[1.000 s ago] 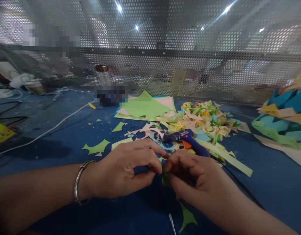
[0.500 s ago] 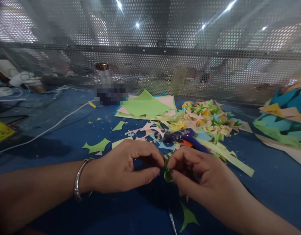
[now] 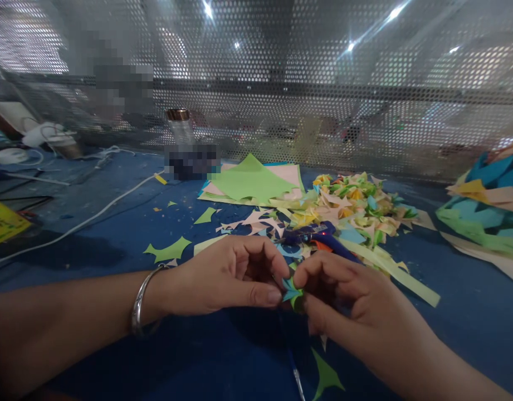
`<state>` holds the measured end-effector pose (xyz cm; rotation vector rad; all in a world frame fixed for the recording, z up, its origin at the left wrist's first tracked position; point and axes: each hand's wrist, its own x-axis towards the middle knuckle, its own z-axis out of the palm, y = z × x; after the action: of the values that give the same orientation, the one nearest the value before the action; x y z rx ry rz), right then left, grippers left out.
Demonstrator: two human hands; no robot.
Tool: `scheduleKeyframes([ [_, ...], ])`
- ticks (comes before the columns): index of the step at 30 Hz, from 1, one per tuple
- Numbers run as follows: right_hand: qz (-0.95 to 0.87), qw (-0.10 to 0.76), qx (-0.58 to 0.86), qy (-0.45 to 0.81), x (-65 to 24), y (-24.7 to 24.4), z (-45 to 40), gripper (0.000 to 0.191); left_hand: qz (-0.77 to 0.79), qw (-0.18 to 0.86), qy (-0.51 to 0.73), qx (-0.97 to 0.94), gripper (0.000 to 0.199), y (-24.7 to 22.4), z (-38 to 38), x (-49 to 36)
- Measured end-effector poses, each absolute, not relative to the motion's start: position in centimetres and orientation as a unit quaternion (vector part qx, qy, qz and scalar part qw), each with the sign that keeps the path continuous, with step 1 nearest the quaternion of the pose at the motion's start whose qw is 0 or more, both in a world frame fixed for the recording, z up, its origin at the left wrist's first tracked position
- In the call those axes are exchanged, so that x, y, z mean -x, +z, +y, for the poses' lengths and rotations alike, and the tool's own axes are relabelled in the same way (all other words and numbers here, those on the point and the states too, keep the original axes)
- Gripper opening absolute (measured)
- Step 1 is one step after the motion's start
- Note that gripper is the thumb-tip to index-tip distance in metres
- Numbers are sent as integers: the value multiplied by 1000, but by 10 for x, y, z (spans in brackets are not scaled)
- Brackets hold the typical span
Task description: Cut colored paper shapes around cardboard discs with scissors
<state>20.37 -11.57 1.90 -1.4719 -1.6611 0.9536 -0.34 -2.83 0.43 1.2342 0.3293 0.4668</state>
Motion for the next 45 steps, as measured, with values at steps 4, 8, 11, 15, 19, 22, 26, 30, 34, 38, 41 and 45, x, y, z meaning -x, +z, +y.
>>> scheduleKeyframes([
  [4,-678,317,557,361,-205,20,-114,16,162,766,220,-582,35,6,-28,4],
  [8,-679,325,561,346,-205,20,-113,11,172,746,222,-604,34,7,-29,5],
  [11,-690,331,555,325,-203,21,-113,11,179,718,222,-634,31,10,-30,6],
  [15,-699,338,553,302,-203,16,-114,8,180,683,227,-671,27,12,-31,7],
  [19,-705,341,550,289,-205,12,-115,9,181,638,236,-710,14,13,-31,7],
  [22,-705,339,550,292,-203,14,-115,9,185,596,245,-742,13,13,-31,8],
  [26,-708,334,549,291,-200,19,-114,9,191,526,257,-788,11,15,-31,9],
  [30,-718,322,553,274,-202,18,-113,11,190,447,281,-827,9,18,-33,8],
  [34,-721,319,559,257,-203,17,-113,11,208,424,301,-828,7,19,-36,6],
  [38,-711,338,569,237,-200,16,-112,12,221,431,298,-822,5,17,-38,5],
  [41,-721,332,567,220,-200,15,-111,13,224,417,306,-826,3,15,-38,5],
  [45,-737,315,561,209,-203,13,-111,13,227,388,334,-829,10,15,-40,4],
])
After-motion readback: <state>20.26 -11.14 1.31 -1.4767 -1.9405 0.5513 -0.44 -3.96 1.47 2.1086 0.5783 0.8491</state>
